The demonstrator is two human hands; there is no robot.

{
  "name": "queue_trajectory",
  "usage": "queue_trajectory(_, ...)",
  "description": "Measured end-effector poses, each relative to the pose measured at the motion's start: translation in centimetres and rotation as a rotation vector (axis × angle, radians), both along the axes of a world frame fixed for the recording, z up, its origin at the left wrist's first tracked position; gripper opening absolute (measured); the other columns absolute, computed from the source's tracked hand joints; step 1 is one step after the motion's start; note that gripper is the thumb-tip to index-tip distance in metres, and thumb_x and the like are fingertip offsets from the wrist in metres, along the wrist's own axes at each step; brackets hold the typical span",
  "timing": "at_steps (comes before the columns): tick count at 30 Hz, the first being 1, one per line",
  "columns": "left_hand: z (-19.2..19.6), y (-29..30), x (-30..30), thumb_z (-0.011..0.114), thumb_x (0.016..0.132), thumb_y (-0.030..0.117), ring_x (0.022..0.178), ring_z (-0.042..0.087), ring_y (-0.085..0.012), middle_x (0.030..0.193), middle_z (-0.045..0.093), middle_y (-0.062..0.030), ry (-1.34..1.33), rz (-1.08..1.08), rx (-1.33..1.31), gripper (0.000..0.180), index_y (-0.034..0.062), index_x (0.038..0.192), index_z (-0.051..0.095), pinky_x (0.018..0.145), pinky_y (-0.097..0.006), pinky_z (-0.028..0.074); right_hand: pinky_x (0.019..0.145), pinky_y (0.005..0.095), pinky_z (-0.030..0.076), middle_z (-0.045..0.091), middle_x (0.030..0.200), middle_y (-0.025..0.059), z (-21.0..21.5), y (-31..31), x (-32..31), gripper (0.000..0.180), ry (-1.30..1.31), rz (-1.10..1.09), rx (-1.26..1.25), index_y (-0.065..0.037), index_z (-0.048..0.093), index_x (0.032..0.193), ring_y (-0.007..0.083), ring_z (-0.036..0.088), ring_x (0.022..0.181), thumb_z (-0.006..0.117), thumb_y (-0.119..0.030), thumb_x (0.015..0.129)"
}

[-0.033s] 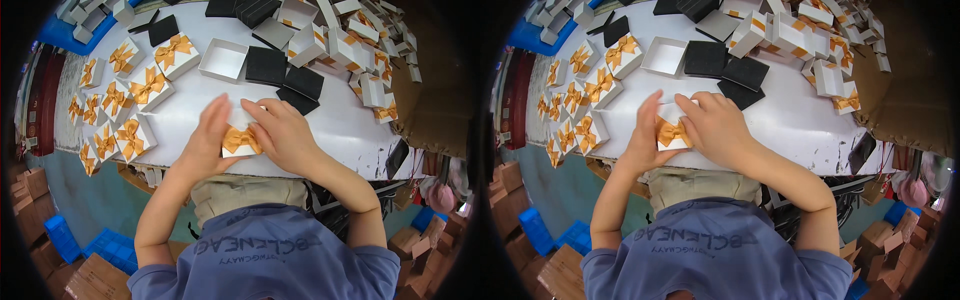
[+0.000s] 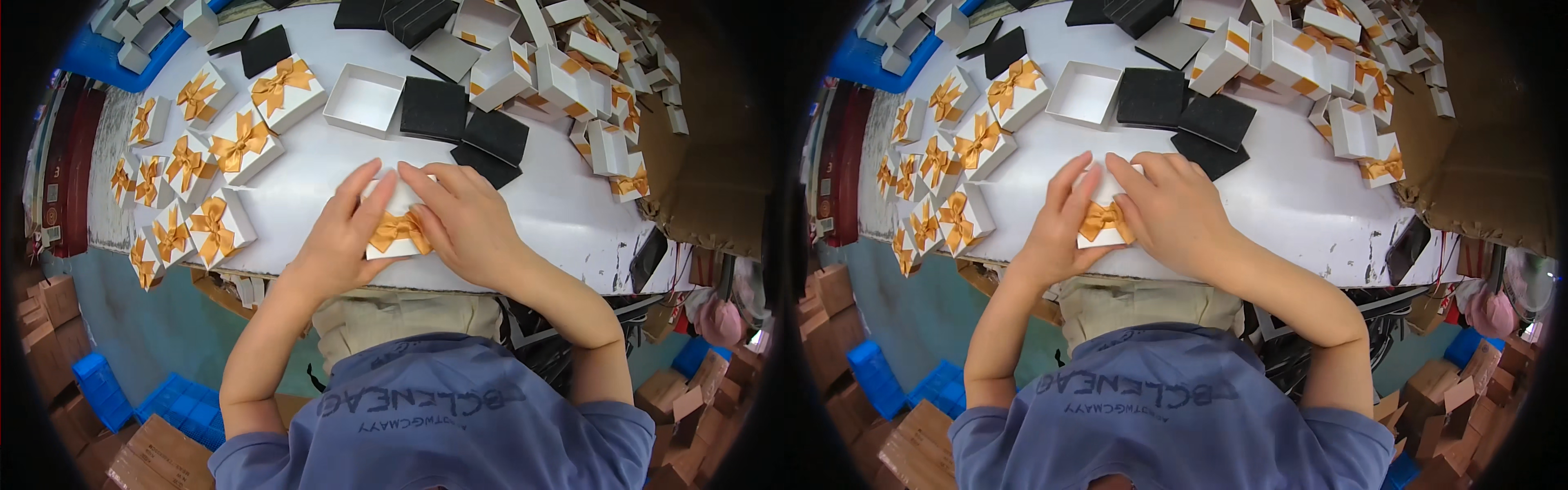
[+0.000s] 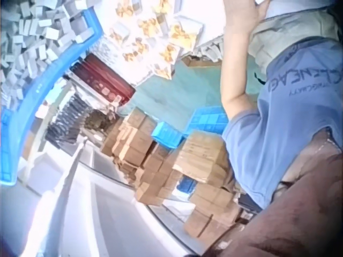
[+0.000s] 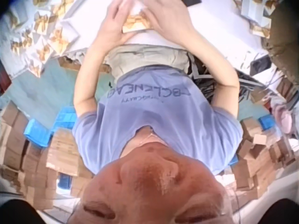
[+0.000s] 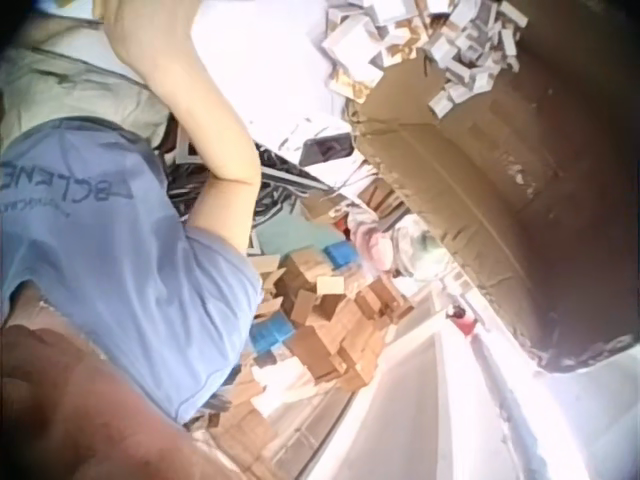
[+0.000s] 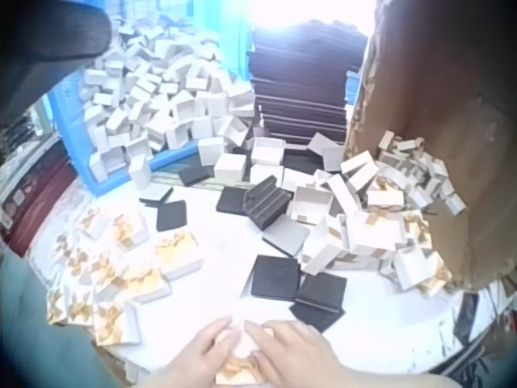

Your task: Manually assembling and packaging small gift boxes with foam inserts and ribbon bows.

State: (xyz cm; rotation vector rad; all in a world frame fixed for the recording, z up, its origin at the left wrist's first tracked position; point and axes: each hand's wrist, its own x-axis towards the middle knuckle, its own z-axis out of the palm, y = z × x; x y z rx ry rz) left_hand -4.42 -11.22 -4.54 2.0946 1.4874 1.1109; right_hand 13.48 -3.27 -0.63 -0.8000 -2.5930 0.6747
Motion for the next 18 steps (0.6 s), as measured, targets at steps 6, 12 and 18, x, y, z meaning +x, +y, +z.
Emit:
queue_trajectory(6,1.8,-0.2,0.2,0.076,0.062,0.036,0.124,0.036,-0.0333,0.133,0.04,-0.0139,0.434,0.017,-0.123,0.087,0.0032,0.132,0.038,0.097,-0.047,0.029,0.083,0.041,0.04,0.053,0.109,0.0113,-1.9,0.3,0.5,0.045,0.07,-0.031,0.172,-0.005,0.053,0.121,0.0291,0.049,0.1,0.061,-0.009,0.077)
queue_trajectory(12,5.0,-0.7,-3.9,0.077,0.059,0.033,0.129,0.032,-0.0326,0.14,0.037,-0.0104,0.75,0.252,-0.164,0.082,0.0079,0.129,0.042,0.101,-0.05,0.023,0.09,0.0413,0.039,0.049,0.121,0.0163,-0.1,6.4,-0.7,0.052,0.099,0.008,0.205,-0.004,0.049,0.123,0.0313,0.048,0.109,0.067,-0.015,0.075)
queue_trajectory(18,3.3,-5.4,-8.4,0.079,0.056,0.03,0.131,0.028,-0.038,0.142,0.033,-0.014,0.523,0.494,-0.342,0.083,0.0066,0.127,0.042,0.1,-0.052,0.026,0.093,0.0412,0.039,0.047,0.127,0.0168,-0.8,9.5,-1.1,0.054,-0.227,-0.135,0.283,-0.006,0.049,0.119,0.0333,0.043,0.116,0.071,-0.015,0.071)
